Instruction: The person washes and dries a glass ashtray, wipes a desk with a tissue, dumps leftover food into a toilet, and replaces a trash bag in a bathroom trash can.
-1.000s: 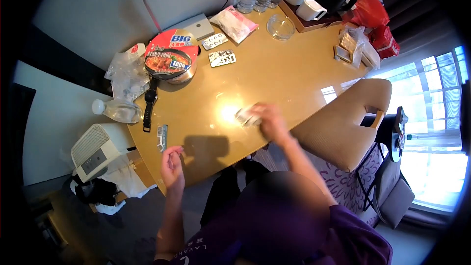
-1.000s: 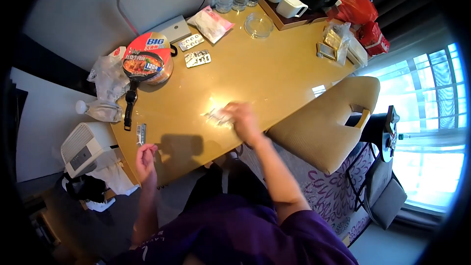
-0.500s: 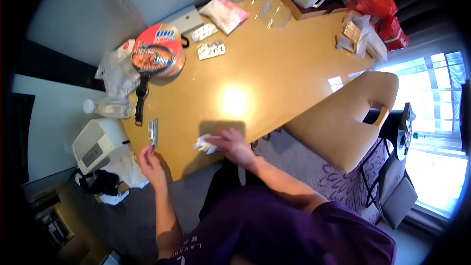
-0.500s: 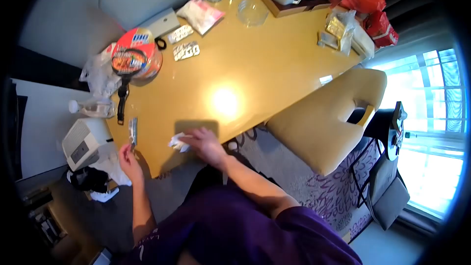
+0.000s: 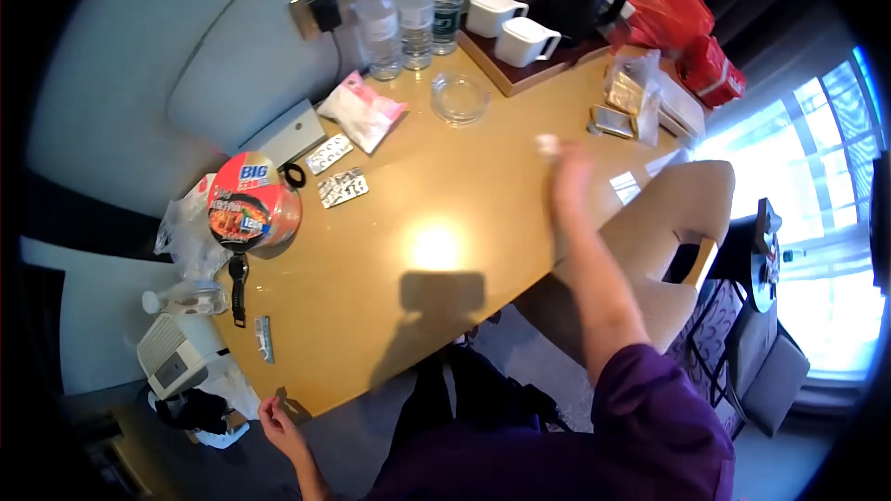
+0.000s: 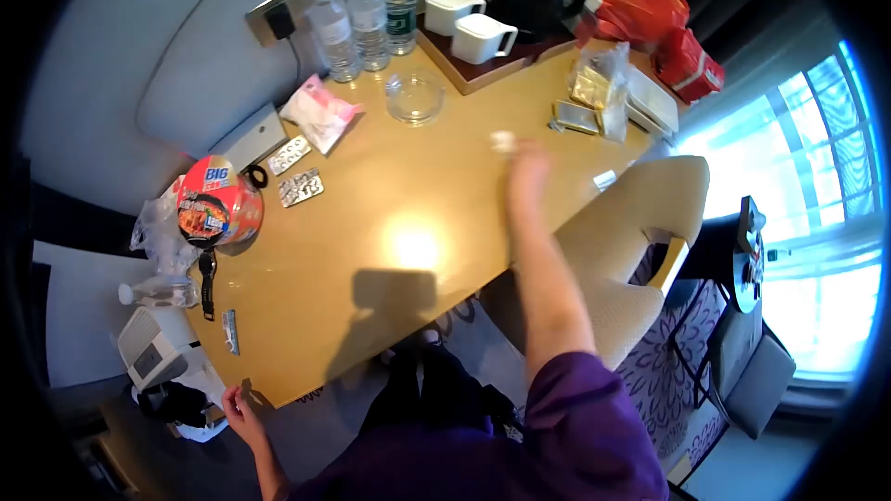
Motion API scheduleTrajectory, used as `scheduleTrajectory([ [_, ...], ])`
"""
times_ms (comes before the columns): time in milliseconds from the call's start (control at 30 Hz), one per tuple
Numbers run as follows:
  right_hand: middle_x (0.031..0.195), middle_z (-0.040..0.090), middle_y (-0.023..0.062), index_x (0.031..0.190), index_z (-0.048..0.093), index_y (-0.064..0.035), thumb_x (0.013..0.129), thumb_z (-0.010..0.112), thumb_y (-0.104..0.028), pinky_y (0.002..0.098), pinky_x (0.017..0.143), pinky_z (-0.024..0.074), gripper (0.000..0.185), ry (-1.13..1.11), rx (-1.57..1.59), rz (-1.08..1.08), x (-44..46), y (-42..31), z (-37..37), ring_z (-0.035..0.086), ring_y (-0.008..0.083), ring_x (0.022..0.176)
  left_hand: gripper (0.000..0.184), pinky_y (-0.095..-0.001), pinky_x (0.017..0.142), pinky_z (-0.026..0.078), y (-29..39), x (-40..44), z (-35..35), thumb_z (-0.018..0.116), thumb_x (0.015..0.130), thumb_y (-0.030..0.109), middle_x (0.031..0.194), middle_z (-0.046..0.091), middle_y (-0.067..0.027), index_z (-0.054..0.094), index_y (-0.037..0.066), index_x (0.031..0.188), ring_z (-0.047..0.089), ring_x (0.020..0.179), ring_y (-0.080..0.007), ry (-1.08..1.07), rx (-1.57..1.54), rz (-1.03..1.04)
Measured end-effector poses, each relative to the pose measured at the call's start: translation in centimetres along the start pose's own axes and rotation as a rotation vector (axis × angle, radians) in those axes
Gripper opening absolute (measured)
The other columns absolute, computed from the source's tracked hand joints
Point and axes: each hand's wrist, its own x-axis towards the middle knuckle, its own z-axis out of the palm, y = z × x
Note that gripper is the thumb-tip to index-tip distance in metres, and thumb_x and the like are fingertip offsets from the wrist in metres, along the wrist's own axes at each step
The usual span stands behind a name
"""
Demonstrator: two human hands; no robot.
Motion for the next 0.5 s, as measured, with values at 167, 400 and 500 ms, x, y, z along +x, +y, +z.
scheduleTrajectory([
  [167,0.090,0.057,0.0138,0.086,0.060,-0.0035,0.072,0.047,0.003,0.0360,0.077,0.0427,0.020,-0.303,-0.016,-0.543,-8.3,-7.8,1.0,0.052,0.0288,0.085,0.016,-0.0256,0.080,0.038,3.6,1.5,4.2,0.040,0.087,0.007,0.095,0.053,-0.0092,0.049,-0.002,0.097,0.051,0.089,-0.0168,-0.096,-0.037,0.032],
  [400,0.093,0.052,0.0133,0.097,0.060,-0.0099,0.077,0.045,-0.005,0.0363,0.076,0.0426,0.025,0.205,-0.598,0.176,6.3,9.5,-11.0,0.050,0.0299,0.087,0.015,-0.0233,0.073,0.038,4.0,0.5,2.1,0.040,0.086,0.004,0.087,0.052,-0.0066,0.051,-0.002,0.093,0.048,0.081,-0.0136,-0.096,0.149,0.070],
  [500,0.097,0.049,0.0124,0.094,0.060,-0.0111,0.075,0.046,-0.003,0.0382,0.078,0.0414,0.024,0.119,-0.731,0.049,8.6,11.2,-10.3,0.048,0.0315,0.089,0.016,-0.0217,0.071,0.037,4.4,0.3,2.4,0.039,0.087,0.006,0.086,0.051,-0.0058,0.051,-0.002,0.092,0.047,0.079,-0.0117,-0.110,0.154,0.013],
])
